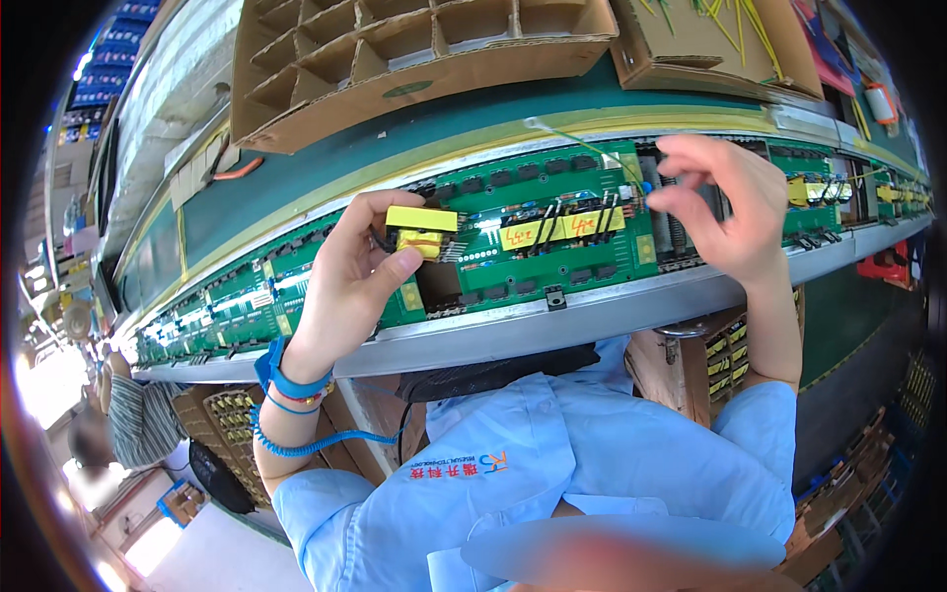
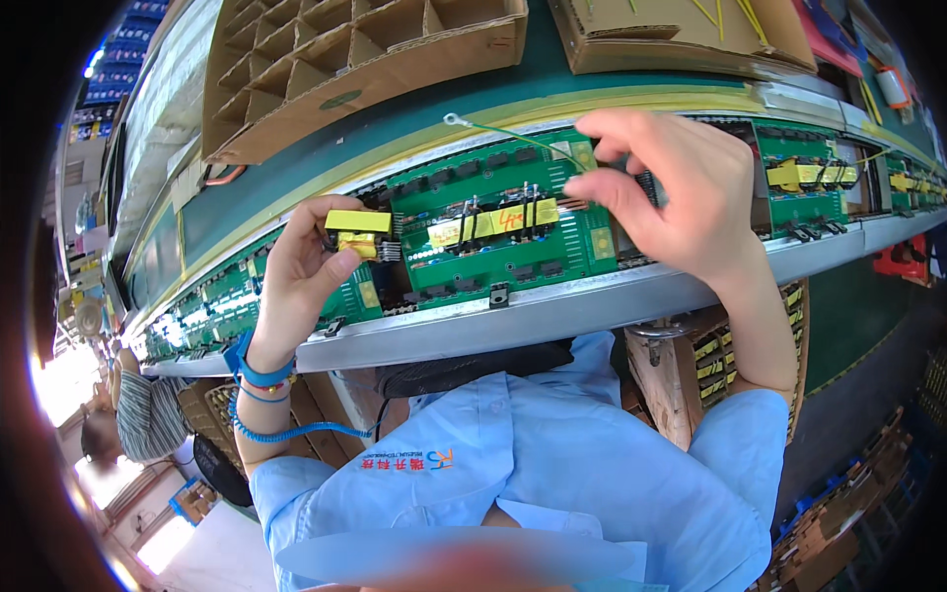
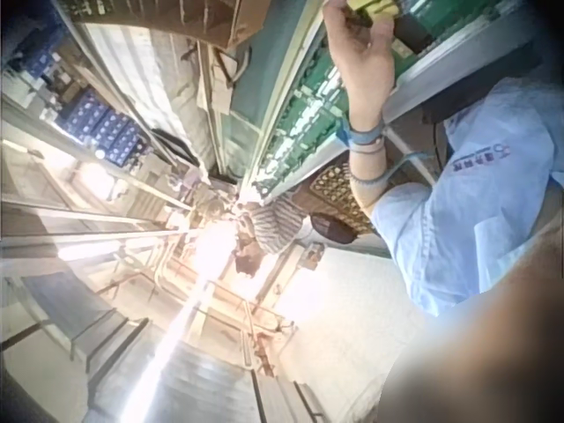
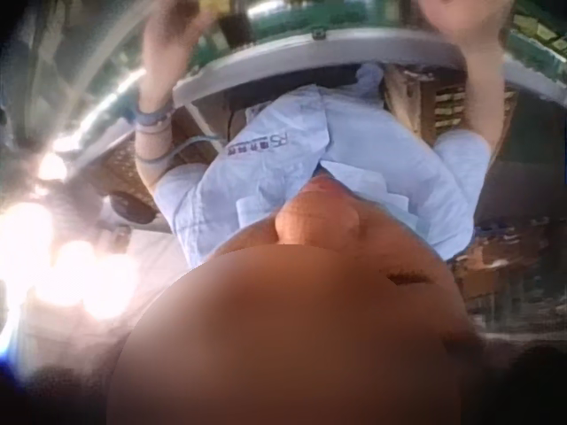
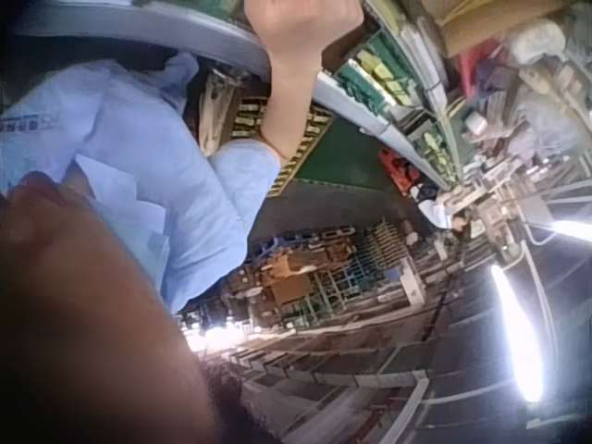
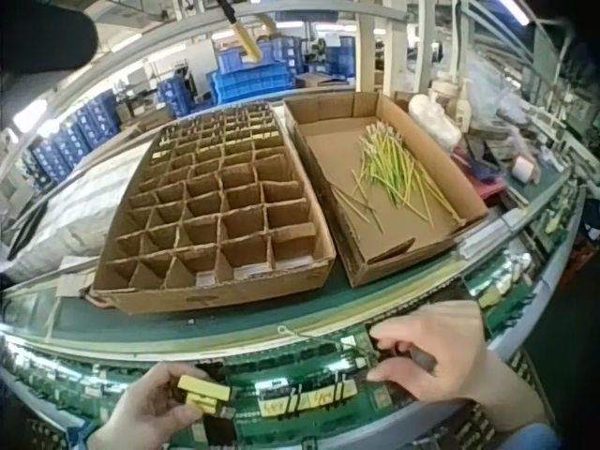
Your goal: Assembling components onto green circuit boards on an industrial production line.
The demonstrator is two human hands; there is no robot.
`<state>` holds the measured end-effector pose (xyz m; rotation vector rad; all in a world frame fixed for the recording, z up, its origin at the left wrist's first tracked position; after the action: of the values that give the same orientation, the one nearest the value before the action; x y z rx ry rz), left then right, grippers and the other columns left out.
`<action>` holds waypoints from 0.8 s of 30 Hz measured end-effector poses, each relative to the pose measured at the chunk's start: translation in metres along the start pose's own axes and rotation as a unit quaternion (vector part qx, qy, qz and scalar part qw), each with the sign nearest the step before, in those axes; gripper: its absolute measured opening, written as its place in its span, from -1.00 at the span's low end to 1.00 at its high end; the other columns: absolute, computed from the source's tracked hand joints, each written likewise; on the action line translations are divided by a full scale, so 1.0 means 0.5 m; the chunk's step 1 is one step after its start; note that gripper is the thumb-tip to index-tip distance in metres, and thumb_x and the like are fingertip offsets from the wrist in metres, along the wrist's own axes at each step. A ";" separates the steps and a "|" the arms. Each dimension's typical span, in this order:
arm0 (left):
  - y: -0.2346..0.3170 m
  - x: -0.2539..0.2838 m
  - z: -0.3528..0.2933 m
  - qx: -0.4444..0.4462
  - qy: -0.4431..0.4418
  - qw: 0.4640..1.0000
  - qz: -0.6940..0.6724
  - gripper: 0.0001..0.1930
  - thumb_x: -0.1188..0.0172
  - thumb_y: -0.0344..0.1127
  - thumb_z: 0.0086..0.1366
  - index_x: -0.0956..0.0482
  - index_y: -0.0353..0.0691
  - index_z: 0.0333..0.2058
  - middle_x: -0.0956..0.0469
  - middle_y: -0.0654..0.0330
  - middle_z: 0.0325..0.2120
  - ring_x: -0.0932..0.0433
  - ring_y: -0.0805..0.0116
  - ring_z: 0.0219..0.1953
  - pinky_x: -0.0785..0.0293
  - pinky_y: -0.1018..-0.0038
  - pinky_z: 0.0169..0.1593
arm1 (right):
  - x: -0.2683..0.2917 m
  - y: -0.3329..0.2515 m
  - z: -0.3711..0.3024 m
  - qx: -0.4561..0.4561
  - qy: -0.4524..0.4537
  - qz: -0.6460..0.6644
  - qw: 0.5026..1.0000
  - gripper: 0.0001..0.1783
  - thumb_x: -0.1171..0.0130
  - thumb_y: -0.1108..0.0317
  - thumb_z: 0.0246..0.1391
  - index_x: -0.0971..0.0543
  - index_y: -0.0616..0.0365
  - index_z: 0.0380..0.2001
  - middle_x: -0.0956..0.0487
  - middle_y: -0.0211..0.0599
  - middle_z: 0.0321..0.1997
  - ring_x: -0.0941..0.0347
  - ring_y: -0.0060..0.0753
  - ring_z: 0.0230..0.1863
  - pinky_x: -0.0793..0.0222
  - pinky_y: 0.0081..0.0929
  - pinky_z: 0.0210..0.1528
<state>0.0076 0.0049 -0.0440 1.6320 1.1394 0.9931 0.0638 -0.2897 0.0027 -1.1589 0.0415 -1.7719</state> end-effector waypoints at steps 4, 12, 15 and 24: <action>-0.013 0.001 0.002 0.007 0.009 0.999 0.040 -0.58 -0.15 -0.63 0.32 -0.38 -0.33 0.14 -0.49 0.17 0.00 -0.49 0.51 -0.02 -0.44 0.56 0.07 | -0.022 -0.063 0.003 0.132 -0.009 -0.024 0.991 -0.49 -0.43 0.16 -0.12 -0.66 0.02 -0.04 -0.65 -0.41 -0.42 -0.55 -0.40 -0.51 -0.40 -0.49 -0.54; -0.015 -0.005 0.003 -0.003 0.018 0.994 0.104 -0.60 -0.18 -0.62 0.29 -0.43 -0.30 0.10 -0.55 0.18 -0.04 -0.53 0.50 -0.08 -0.48 0.52 0.06 | -0.071 -0.074 -0.017 0.129 -0.094 -0.017 0.987 -0.51 -0.39 0.12 -0.06 -0.67 0.04 -0.03 -0.68 -0.27 -0.27 -0.60 -0.33 -0.44 -0.44 -0.48 -0.52; -0.008 -0.006 0.002 -0.016 0.023 0.993 0.118 -0.59 -0.20 -0.61 0.28 -0.43 -0.30 0.09 -0.55 0.14 -0.06 -0.56 0.43 -0.12 -0.49 0.50 0.02 | -0.075 -0.074 -0.019 0.128 -0.093 -0.021 0.987 -0.50 -0.40 0.12 -0.09 -0.67 0.01 -0.03 -0.68 -0.28 -0.26 -0.60 -0.33 -0.44 -0.44 -0.47 -0.52; 0.082 -0.088 0.004 -0.186 -0.019 0.864 0.467 -0.56 -0.23 -0.59 0.13 -0.41 -0.26 0.01 -0.51 0.00 -0.22 -0.57 -0.02 -0.25 -0.53 0.19 -0.24 | -0.098 -0.071 -0.023 0.100 -0.151 -0.034 0.983 -0.47 -0.45 0.19 -0.24 -0.66 0.05 -0.09 -0.66 -0.25 -0.13 -0.63 -0.29 -0.31 -0.54 -0.43 -0.41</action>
<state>0.0085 -0.0456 -0.0110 1.8555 0.0179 1.6399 0.0340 -0.2405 -0.0194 -1.2795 -0.3522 -1.5985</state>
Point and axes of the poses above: each hand's wrist, its own z-axis towards the middle knuckle, its own x-axis out of the back of the hand, y = z × x, the point moved 7 cm from there along z, towards the middle knuckle
